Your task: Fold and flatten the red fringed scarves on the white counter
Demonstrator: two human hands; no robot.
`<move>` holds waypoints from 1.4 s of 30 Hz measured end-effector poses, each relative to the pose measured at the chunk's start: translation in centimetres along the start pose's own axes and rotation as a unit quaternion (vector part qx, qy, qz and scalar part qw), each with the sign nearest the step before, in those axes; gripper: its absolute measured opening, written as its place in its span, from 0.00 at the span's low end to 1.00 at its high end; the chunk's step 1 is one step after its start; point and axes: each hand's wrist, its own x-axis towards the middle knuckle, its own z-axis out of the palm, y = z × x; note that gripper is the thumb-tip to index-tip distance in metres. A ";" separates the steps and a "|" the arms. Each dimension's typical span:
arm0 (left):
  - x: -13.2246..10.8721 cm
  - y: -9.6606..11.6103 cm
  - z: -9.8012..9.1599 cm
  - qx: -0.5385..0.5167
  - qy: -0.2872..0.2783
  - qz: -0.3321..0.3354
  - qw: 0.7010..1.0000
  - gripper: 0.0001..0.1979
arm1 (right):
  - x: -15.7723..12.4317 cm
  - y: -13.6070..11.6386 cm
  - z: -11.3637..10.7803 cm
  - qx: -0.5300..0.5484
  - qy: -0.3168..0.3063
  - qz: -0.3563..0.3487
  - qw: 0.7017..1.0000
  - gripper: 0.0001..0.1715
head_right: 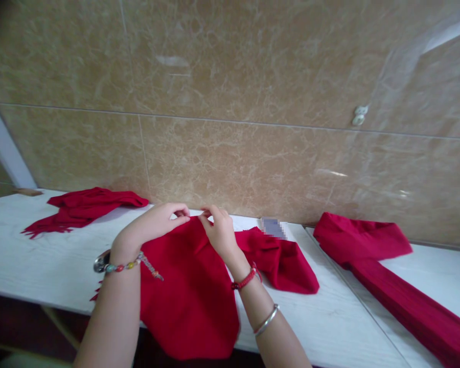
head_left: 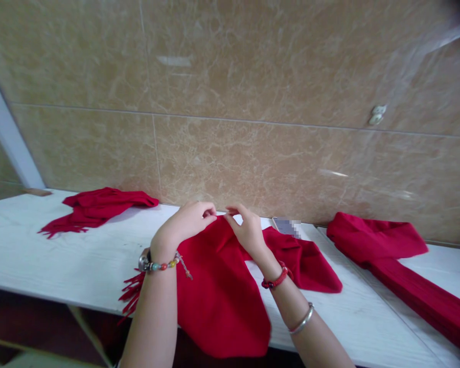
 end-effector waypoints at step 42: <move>-1.4 -6.9 -1.7 0.072 0.164 -0.152 0.972 0.09 | 0.7 0.7 -2.3 -0.179 -0.065 -0.063 0.980 0.09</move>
